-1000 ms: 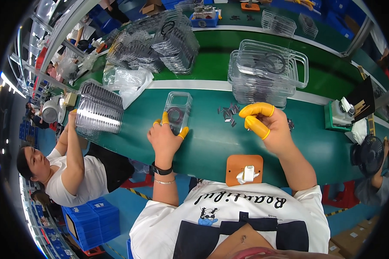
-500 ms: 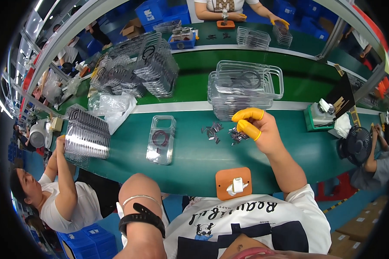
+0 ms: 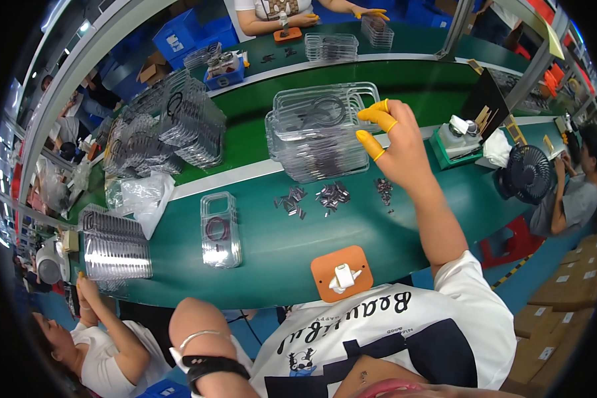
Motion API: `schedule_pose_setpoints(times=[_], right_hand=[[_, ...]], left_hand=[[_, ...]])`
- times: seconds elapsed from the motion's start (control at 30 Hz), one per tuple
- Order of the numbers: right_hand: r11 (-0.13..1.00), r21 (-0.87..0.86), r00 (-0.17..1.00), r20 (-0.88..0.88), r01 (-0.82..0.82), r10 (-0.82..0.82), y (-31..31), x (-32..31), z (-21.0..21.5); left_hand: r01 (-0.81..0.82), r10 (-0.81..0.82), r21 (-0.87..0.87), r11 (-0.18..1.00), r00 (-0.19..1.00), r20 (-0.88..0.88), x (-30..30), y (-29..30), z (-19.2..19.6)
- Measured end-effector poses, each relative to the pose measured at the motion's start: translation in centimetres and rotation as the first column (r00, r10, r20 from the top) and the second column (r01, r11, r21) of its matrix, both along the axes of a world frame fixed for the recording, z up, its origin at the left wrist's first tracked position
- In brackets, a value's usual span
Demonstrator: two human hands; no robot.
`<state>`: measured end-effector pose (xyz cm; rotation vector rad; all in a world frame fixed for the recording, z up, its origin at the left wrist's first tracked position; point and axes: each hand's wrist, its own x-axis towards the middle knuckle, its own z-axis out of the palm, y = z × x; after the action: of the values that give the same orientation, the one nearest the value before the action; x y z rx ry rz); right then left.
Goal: Assembling small metal and plastic components into clear mobile phone cases on a factory line.
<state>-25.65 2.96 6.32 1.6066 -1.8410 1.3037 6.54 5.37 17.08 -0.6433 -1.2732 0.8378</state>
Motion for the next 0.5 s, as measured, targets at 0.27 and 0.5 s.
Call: schedule_pose_setpoints(times=[0.27,0.5], right_hand=[[0.985,0.169,1.0,0.01,-0.023,0.021,0.4,-1.4,-0.7],[0.983,-0.044,0.974,-0.147,-0.181,0.173,2.5,1.9,-0.7]], left_hand=[[0.333,-0.293,0.25,0.909,0.938,-0.186,-1.4,-2.9,-6.3],[0.15,-0.022,0.899,0.412,0.988,-0.155,-2.0,-7.4,-8.9]])
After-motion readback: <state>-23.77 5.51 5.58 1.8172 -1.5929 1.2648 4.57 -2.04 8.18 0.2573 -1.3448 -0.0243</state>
